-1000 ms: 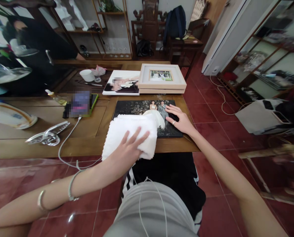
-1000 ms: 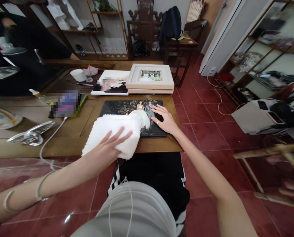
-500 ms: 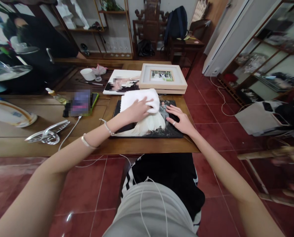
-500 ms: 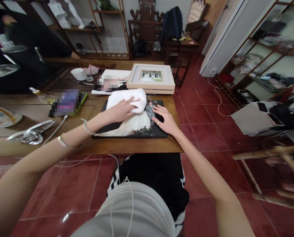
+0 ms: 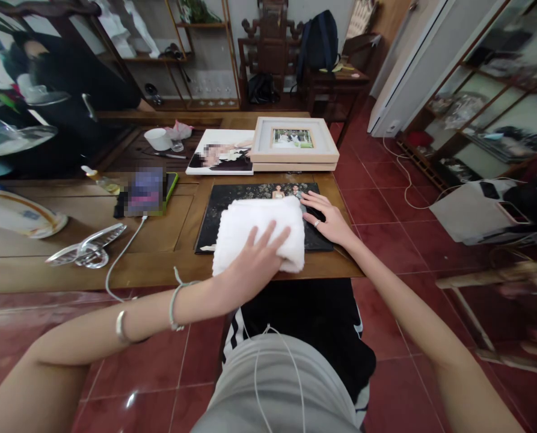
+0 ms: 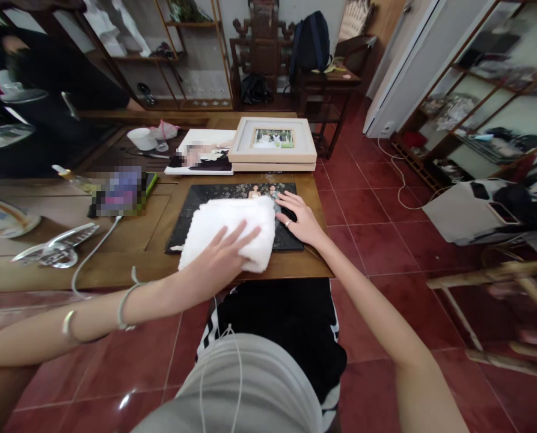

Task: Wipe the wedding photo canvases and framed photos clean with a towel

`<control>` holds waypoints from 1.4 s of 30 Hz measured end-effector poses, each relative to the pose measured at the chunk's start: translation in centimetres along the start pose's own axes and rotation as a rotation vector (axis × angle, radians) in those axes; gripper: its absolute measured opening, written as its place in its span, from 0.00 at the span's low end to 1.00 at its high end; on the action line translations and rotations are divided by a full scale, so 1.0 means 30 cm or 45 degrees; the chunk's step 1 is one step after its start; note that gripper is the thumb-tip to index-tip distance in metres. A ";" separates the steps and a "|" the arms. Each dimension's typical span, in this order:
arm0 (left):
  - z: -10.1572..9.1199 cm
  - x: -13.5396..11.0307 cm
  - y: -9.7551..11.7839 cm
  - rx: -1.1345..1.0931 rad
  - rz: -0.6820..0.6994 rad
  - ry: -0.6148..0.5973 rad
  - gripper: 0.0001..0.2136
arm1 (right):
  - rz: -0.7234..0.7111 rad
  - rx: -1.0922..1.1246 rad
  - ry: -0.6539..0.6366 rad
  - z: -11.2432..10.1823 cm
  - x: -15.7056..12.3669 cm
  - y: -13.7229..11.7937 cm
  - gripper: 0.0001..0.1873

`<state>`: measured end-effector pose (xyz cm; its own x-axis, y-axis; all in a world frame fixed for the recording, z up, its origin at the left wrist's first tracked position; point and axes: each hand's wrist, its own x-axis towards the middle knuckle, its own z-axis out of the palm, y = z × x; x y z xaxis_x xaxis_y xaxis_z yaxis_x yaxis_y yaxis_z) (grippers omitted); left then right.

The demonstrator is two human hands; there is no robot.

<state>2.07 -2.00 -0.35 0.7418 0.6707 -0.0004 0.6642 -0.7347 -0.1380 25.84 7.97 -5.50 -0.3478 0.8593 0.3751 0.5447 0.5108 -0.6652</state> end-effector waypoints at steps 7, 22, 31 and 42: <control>0.008 -0.070 0.017 -0.067 0.147 0.030 0.08 | -0.011 -0.003 -0.010 -0.004 0.002 0.006 0.22; 0.000 0.337 -0.211 -0.119 -0.264 -0.019 0.18 | 0.014 -0.010 -0.003 0.000 0.000 0.006 0.26; -0.017 0.216 0.009 0.109 -0.189 -0.009 0.18 | 0.018 0.032 0.003 0.007 0.007 0.030 0.26; -0.053 0.059 0.066 0.108 0.085 0.058 0.11 | -0.011 0.027 0.007 0.010 0.006 0.033 0.22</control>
<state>4.85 -2.43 0.95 0.7888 0.6138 0.0326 0.6045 -0.7650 -0.2223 26.09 8.63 -6.28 -0.3478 0.8552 0.3843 0.5251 0.5172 -0.6758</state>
